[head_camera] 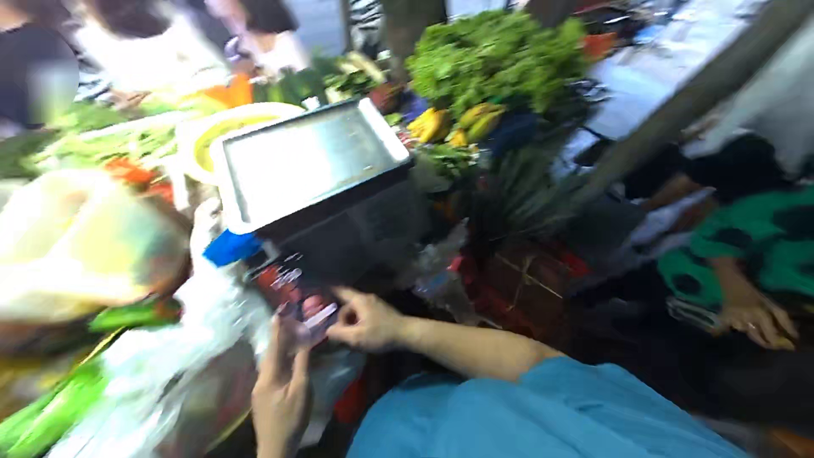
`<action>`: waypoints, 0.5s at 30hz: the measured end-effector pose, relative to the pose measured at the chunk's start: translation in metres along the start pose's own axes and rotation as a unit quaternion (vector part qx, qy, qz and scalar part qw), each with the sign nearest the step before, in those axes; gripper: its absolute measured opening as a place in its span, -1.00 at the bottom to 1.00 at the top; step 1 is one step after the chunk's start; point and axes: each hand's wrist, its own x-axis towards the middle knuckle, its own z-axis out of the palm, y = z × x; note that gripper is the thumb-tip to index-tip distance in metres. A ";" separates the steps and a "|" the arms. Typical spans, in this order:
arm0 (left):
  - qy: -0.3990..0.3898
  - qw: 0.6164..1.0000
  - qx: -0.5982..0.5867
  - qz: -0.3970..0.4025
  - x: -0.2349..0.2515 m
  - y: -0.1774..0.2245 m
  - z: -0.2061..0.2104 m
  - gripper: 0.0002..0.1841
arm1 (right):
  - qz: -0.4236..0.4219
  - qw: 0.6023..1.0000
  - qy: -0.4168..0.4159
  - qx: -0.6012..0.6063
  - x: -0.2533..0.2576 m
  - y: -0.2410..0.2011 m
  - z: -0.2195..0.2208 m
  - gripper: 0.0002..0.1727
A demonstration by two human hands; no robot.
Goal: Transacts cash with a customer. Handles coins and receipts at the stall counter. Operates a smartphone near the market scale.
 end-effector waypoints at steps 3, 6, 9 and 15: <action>-0.004 1.000 0.001 -0.007 -0.001 -0.001 -0.002 -0.31 | 0.003 1.000 -0.015 0.000 -0.001 -0.005 0.000 -0.17; -0.011 1.000 0.002 -0.013 -0.001 -0.001 -0.003 -0.31 | 0.003 1.000 -0.025 -0.013 -0.002 -0.007 -0.004 -0.17; -0.023 1.000 -0.007 -0.014 -0.001 -0.001 -0.003 -0.30 | -0.003 1.000 -0.020 -0.018 -0.003 -0.004 -0.006 -0.19; -0.044 0.999 -0.033 0.002 -0.002 -0.006 -0.013 -0.32 | 0.002 0.999 0.011 -0.040 -0.009 -0.006 0.002 -0.20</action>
